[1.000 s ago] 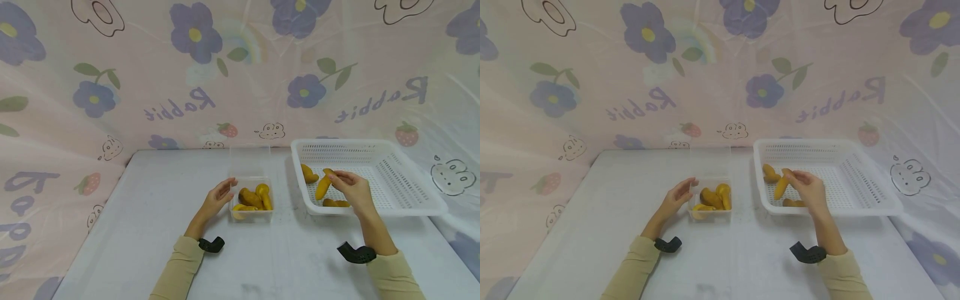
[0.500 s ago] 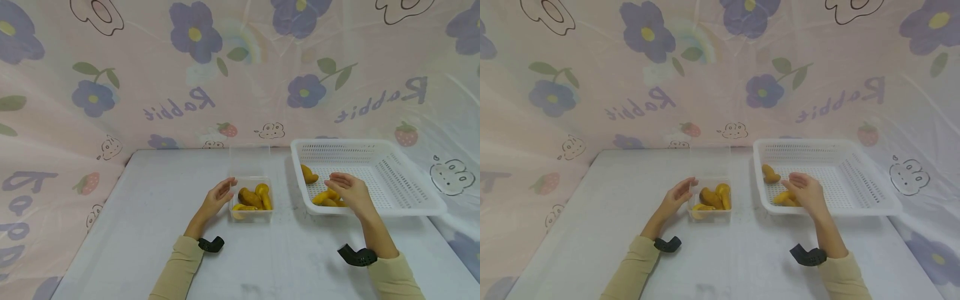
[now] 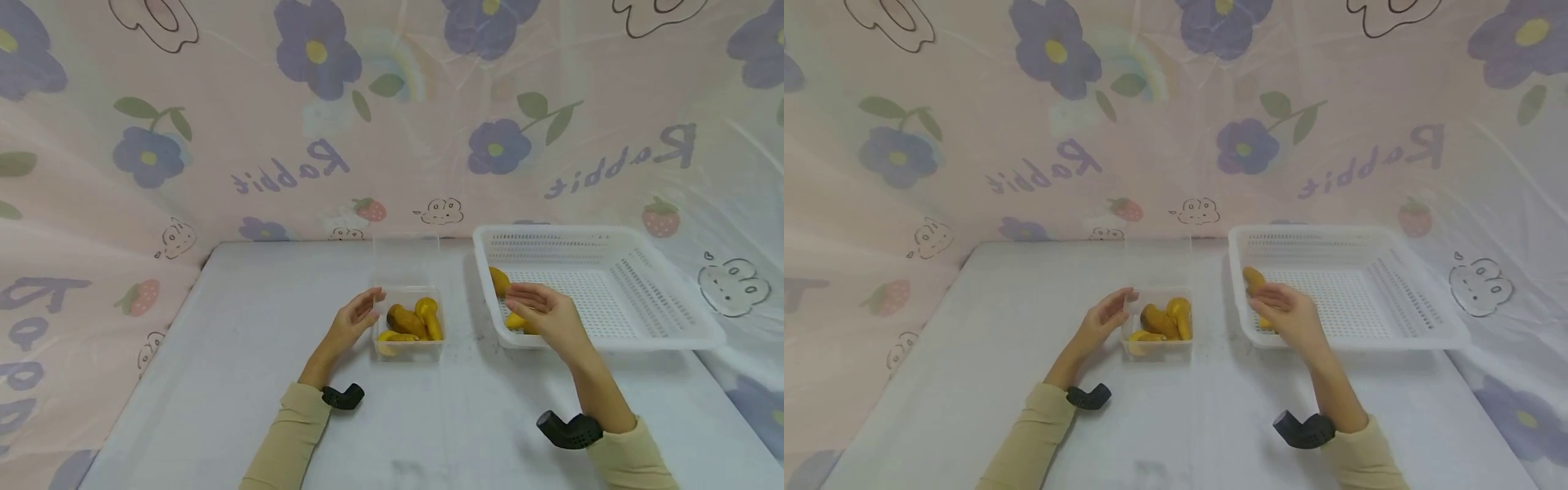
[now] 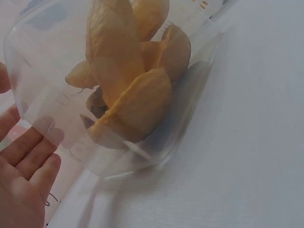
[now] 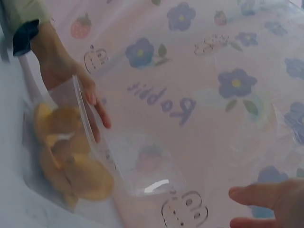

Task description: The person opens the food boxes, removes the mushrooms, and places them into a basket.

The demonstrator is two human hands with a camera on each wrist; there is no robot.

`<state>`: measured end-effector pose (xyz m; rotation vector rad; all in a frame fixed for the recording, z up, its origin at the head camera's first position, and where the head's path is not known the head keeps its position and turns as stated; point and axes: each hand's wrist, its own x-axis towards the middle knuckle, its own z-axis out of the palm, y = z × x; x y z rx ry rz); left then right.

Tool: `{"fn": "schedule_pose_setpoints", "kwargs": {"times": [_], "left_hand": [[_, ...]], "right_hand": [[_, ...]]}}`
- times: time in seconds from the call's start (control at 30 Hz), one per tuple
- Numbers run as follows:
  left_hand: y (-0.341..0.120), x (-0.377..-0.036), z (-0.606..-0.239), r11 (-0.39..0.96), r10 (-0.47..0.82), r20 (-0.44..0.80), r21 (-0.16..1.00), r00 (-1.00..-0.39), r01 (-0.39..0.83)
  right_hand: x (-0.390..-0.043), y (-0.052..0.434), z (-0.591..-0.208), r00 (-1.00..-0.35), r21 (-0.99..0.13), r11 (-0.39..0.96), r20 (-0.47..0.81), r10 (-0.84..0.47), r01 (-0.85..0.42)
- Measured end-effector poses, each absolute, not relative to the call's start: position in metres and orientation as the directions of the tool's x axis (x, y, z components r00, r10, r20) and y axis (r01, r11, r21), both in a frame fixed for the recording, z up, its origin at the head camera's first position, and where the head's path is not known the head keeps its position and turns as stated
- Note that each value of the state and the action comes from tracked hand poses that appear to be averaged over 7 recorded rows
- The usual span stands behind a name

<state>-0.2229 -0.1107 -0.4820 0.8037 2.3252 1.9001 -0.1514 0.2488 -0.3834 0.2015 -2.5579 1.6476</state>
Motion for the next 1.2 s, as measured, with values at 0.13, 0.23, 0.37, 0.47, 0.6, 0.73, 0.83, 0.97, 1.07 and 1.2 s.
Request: {"fn": "schedule_pose_setpoints", "kwargs": {"times": [0.13, 0.23, 0.37, 0.47, 0.6, 0.73, 0.83, 0.97, 1.07, 1.2], "left_hand": [[-0.111, -0.223, -0.480, 0.114, 0.406, 0.294, 0.923, -0.865, 0.367], [-0.111, -0.223, -0.480, 0.112, 0.409, 0.292, 0.924, -0.864, 0.365], [-0.112, -0.223, -0.481, 0.109, 0.412, 0.279, 0.930, -0.867, 0.351], [-0.111, -0.222, -0.481, 0.109, 0.412, 0.264, 0.936, -0.872, 0.335], [-0.111, -0.222, -0.480, 0.108, 0.411, 0.259, 0.938, -0.874, 0.328], [-0.111, -0.222, -0.480, 0.110, 0.406, 0.263, 0.937, -0.875, 0.332], [-0.111, -0.222, -0.479, 0.109, 0.405, 0.267, 0.936, -0.874, 0.336], [-0.110, -0.221, -0.478, 0.102, 0.407, 0.282, 0.931, -0.869, 0.350], [-0.111, -0.220, -0.478, 0.103, 0.404, 0.281, 0.932, -0.871, 0.348], [-0.111, -0.220, -0.478, 0.110, 0.397, 0.271, 0.934, -0.877, 0.339]], "right_hand": [[-0.148, 0.231, -0.381, -0.980, -0.907, 0.373, 0.164, -0.112, -0.194], [-0.148, 0.219, -0.380, -0.974, -0.904, 0.367, 0.177, -0.143, -0.218], [-0.152, 0.208, -0.382, -0.966, -0.900, 0.364, 0.181, -0.183, -0.238], [-0.155, 0.201, -0.384, -0.963, -0.898, 0.370, 0.173, -0.206, -0.240], [-0.158, 0.189, -0.388, -0.953, -0.884, 0.380, 0.193, -0.235, -0.272], [-0.160, 0.174, -0.393, -0.937, -0.871, 0.384, 0.205, -0.282, -0.306], [-0.161, 0.164, -0.397, -0.926, -0.863, 0.390, 0.201, -0.319, -0.321], [-0.163, 0.154, -0.402, -0.911, -0.851, 0.391, 0.215, -0.350, -0.351], [-0.165, 0.149, -0.403, -0.901, -0.838, 0.404, 0.215, -0.376, -0.368], [-0.168, 0.143, -0.404, -0.886, -0.826, 0.432, 0.159, -0.436, -0.361]]}}
